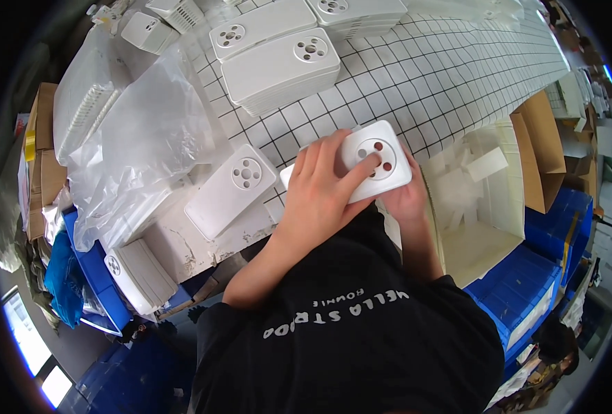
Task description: Organizing and placing small white plastic components into packaging boxes and trays.
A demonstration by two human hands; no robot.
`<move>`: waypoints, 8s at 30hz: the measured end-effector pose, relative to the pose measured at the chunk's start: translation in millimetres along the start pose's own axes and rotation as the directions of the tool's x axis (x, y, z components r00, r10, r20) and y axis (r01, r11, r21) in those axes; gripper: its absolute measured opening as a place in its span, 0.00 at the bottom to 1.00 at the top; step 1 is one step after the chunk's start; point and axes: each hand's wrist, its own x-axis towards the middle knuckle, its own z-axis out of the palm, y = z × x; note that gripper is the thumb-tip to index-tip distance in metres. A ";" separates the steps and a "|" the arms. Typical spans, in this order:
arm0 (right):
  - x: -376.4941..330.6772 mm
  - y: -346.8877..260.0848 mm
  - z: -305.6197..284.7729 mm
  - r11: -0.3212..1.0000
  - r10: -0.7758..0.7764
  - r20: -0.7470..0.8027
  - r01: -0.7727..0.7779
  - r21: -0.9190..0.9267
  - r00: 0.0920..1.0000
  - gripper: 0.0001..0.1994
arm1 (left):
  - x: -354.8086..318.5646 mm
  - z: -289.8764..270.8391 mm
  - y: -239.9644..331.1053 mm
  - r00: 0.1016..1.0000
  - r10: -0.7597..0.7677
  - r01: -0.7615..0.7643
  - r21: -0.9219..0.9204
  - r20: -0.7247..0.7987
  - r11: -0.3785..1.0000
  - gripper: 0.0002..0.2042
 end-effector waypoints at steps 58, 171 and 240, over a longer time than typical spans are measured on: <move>-91.1 -126.0 -102.6 0.747 -0.445 -0.469 0.027 -0.664 0.763 0.26 | -19.8 64.5 26.6 0.889 0.454 -0.396 -0.409 0.051 0.822 0.20; 5.2 -55.3 -71.3 0.392 -0.630 -0.256 0.016 -0.920 0.733 0.14 | -78.4 -66.2 -68.1 0.879 -0.475 0.446 0.290 0.036 0.847 0.27; 3.0 -48.9 -51.5 0.196 -0.213 0.079 0.122 -0.973 0.974 0.16 | -19.0 -39.4 -60.1 0.898 -0.394 0.314 0.346 0.194 0.884 0.35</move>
